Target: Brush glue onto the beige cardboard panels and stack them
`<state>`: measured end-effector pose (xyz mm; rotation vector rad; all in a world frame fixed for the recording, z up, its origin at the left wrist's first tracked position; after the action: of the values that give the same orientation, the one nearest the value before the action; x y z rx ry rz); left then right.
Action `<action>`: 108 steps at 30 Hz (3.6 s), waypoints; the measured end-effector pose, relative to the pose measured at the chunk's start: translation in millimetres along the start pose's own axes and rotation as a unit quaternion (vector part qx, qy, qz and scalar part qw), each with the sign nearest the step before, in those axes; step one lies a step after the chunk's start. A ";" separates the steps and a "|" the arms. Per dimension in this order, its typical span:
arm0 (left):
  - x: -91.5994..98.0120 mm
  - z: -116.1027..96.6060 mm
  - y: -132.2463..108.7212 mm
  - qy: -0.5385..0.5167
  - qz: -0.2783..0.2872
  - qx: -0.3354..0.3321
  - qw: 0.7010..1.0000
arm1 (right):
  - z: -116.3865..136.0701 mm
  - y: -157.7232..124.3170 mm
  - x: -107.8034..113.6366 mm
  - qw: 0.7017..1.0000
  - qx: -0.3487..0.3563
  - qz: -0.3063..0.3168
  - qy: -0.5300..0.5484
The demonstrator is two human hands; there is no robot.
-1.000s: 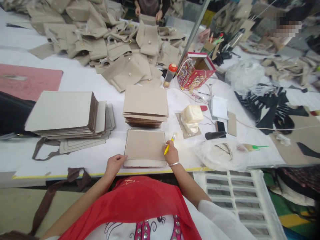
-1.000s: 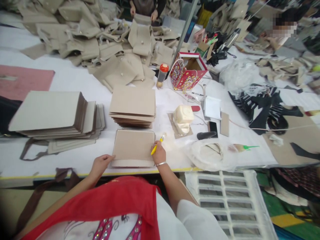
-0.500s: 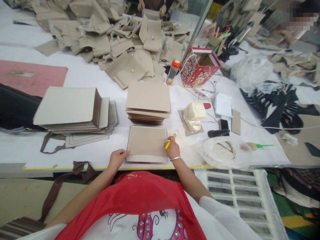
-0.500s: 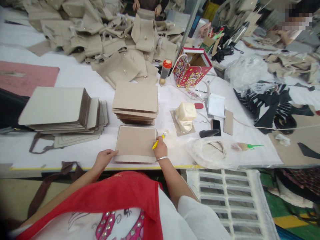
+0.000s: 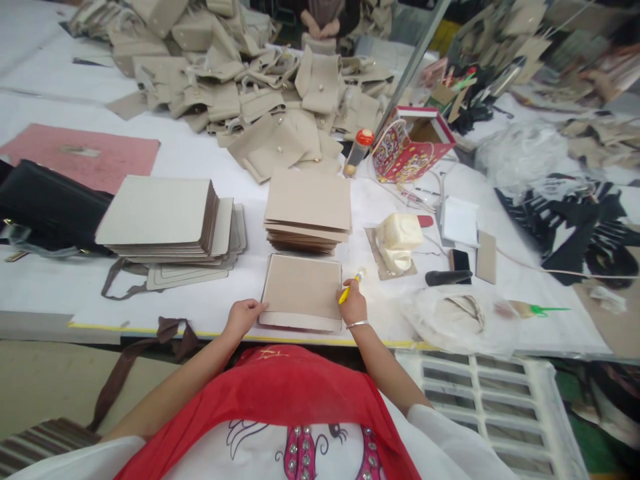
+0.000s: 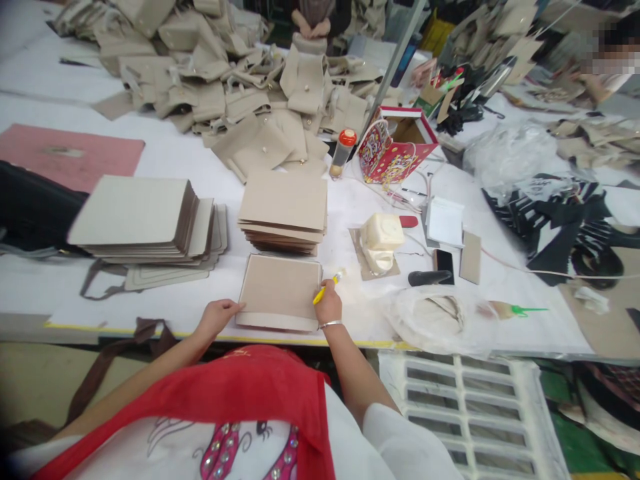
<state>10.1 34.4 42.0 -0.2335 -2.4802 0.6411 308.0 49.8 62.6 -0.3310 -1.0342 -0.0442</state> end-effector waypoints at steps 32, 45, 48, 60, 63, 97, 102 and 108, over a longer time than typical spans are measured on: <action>21.5 -15.1 5.3 0.305 0.047 0.001 0.951 | 10.0 4.8 17.7 0.995 -0.026 0.024 -0.097; -48.8 -87.7 12.9 0.385 0.027 -0.418 0.822 | -2.8 -4.0 32.7 1.000 0.026 0.009 -0.014; -69.7 -82.3 17.2 0.392 0.066 -0.439 0.806 | -6.5 -8.1 33.7 0.995 -0.004 -0.043 -0.092; -42.5 -68.9 5.0 0.403 0.048 -0.400 0.822 | -1.3 -32.3 26.6 0.988 0.067 -0.005 -0.141; -40.7 -59.4 2.6 0.389 0.008 -0.381 0.839 | 11.7 -39.2 30.1 0.980 0.119 -0.006 -0.157; -69.4 -57.2 9.2 0.399 -0.056 -0.347 0.847 | 30.2 15.0 59.0 0.915 -0.075 -0.034 0.394; -73.6 -62.7 6.1 0.399 -0.054 -0.347 0.847 | -31.8 -8.9 83.8 0.925 -0.026 -0.107 0.363; -78.8 -71.9 6.0 0.410 -0.046 -0.335 0.847 | -124.6 -23.1 54.2 0.998 -0.019 -0.052 -0.009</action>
<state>115.8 44.6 53.7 -0.5183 -1.7468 -0.3606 435.6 -1.8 56.3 -0.3122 -1.0688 -0.1551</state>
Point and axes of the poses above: each hand's wrist, its own y-axis towards the middle knuckle, its own x-axis out of the back of the hand, z = x × y, the point moved 1 cm from there along y, towards the middle knuckle, and after that the axes turned 8 degrees about z, right-handed, at the moved point
